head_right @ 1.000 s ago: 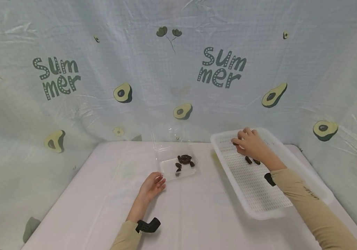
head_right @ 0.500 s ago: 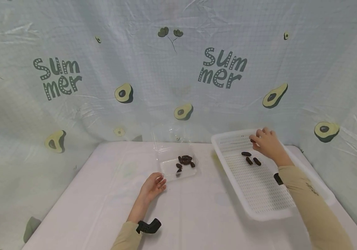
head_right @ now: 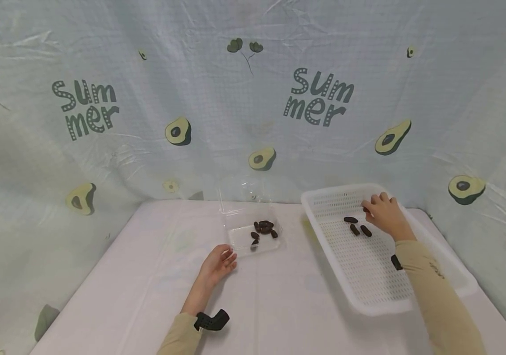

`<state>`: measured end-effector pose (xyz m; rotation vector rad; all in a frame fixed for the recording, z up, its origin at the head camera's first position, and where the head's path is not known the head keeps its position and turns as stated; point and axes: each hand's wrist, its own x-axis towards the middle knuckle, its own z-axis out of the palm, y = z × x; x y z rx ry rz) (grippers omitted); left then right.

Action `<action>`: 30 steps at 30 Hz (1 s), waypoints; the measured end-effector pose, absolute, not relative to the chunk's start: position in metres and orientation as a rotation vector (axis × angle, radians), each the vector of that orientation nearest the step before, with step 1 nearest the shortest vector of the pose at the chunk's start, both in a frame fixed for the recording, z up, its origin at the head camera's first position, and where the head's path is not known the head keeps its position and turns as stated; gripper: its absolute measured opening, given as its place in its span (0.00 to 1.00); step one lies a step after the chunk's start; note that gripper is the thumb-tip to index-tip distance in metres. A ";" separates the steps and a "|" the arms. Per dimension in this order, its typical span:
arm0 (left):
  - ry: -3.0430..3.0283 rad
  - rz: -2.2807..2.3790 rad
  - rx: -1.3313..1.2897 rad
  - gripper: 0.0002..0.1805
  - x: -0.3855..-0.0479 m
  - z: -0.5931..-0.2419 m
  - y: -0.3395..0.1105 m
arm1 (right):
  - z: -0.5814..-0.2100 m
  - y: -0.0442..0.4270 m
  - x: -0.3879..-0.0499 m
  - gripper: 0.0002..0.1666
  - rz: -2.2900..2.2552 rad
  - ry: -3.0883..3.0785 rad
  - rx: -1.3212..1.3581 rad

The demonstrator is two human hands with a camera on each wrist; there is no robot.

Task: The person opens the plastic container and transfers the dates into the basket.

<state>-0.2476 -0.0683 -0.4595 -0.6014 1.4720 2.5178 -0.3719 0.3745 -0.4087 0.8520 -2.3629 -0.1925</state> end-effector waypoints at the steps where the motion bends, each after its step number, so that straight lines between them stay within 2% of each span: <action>1: 1.466 2.519 -0.608 0.02 -0.248 -0.459 -0.068 | -0.409 0.374 -0.371 0.15 -0.187 -2.390 0.839; 16: 1.467 2.521 -0.633 0.02 -0.249 -0.458 -0.066 | -0.403 0.361 -0.365 0.13 -0.152 -2.548 0.750; 24: 1.455 2.525 -0.633 0.02 -0.249 -0.459 -0.067 | -0.393 0.346 -0.361 0.12 -0.069 -2.500 0.823; 30: 1.457 2.521 -0.618 0.02 -0.248 -0.458 -0.067 | -0.383 0.329 -0.356 0.16 -0.043 -2.361 0.948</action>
